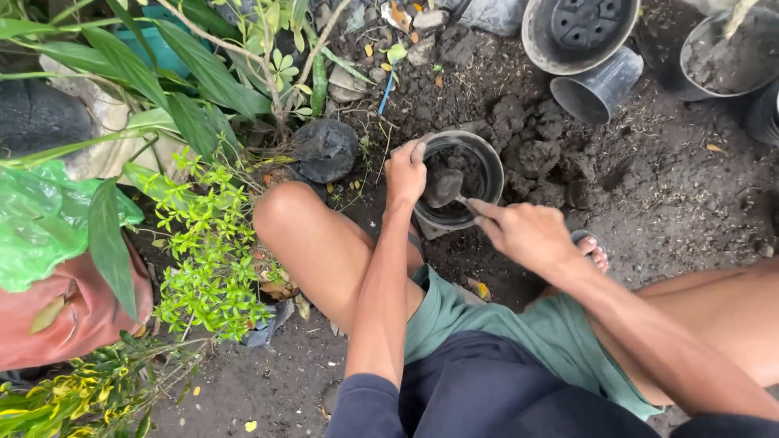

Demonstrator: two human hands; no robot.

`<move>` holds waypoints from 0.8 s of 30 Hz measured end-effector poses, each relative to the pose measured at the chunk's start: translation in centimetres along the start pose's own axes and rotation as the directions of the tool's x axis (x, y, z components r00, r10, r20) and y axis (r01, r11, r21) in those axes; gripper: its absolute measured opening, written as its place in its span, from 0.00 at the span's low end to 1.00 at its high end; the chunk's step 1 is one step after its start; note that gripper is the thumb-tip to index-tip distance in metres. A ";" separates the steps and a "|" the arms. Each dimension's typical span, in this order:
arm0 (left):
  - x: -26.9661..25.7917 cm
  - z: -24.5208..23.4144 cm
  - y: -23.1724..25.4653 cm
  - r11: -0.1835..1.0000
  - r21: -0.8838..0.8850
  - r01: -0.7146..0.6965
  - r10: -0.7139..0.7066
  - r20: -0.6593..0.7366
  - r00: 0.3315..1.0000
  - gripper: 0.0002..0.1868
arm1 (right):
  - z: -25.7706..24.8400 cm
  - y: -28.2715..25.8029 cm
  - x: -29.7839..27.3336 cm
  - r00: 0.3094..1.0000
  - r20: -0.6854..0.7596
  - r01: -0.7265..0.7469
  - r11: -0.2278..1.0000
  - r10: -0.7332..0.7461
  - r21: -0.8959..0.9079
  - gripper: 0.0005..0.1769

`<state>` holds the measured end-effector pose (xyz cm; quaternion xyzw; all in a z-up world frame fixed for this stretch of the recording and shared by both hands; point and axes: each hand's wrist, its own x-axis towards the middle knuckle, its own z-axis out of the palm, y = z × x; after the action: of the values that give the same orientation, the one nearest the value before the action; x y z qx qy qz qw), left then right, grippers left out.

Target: Repotting a Schefflera plant by digging soil with a trowel and placing the plant into a new container.

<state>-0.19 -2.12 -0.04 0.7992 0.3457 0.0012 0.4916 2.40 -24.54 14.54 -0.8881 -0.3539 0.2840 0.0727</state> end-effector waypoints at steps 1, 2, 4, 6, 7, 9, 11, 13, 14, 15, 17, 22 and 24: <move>-0.3 -0.4 0.0 1.000 -0.002 0.001 -0.001 0.002 1.000 0.20 | -1.4 0.2 -0.8 1.000 0.002 -0.002 1.000 0.002 -0.001 0.20; -0.5 -0.8 0.2 0.996 0.086 0.032 -0.033 0.009 0.999 0.20 | -3.0 0.4 -1.3 0.999 0.042 -0.028 0.999 0.028 -0.015 0.21; -0.3 -1.2 -0.3 0.983 0.168 0.069 -0.072 0.012 0.997 0.19 | -5.6 0.8 -1.4 0.995 0.087 -0.050 0.998 0.053 -0.036 0.22; 0.9 -1.4 -1.2 0.973 0.174 0.151 -0.165 0.068 0.984 0.24 | -7.6 1.0 -0.4 0.997 0.070 0.003 0.990 0.007 -0.142 0.21; 1.2 -1.1 -1.4 0.974 0.170 0.151 -0.164 0.063 0.984 0.24 | -7.6 0.9 0.8 0.998 0.068 0.007 0.989 0.003 -0.146 0.21; 2.3 -0.4 -1.6 0.999 -0.022 0.029 -0.026 0.107 0.994 0.31 | -7.9 0.7 3.5 0.995 0.083 0.073 0.977 -0.057 -0.201 0.22; 1.2 -0.3 -0.7 0.998 -0.067 0.008 0.002 0.136 0.991 0.32 | -4.8 1.8 7.2 0.993 0.105 0.077 0.976 -0.057 -0.202 0.22; 0.7 0.0 -0.5 0.995 -0.104 -0.002 0.020 0.174 0.984 0.32 | -2.3 2.7 9.5 0.989 0.138 0.079 0.978 -0.053 -0.191 0.21; 0.8 0.0 -0.6 0.992 -0.121 -0.024 0.043 0.159 0.986 0.30 | -1.4 3.0 10.1 0.985 0.172 0.021 0.991 0.002 -0.131 0.22; 0.9 0.0 -0.8 0.990 -0.137 -0.047 0.066 0.143 0.987 0.28 | -0.5 3.4 10.6 0.976 0.210 -0.040 0.996 0.054 -0.074 0.23; 1.2 0.3 -1.7 0.989 -0.143 -0.030 0.050 0.142 0.989 0.28 | 0.5 3.2 9.4 0.974 0.219 -0.055 0.998 0.050 0.020 0.22; 1.3 0.5 -0.9 0.994 -0.104 0.018 -0.005 0.123 0.992 0.25 | 3.4 1.2 3.2 0.991 0.114 -0.086 0.986 0.070 0.143 0.22; 1.1 0.3 -0.5 0.999 -0.007 0.041 -0.039 0.120 0.992 0.25 | 5.0 1.0 1.9 0.998 0.020 -0.057 0.994 0.055 0.089 0.23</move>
<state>0.49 -1.62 -0.92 0.7884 0.3315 -0.0551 0.5154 1.31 -24.37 9.17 -0.8911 -0.3163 0.3093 0.1015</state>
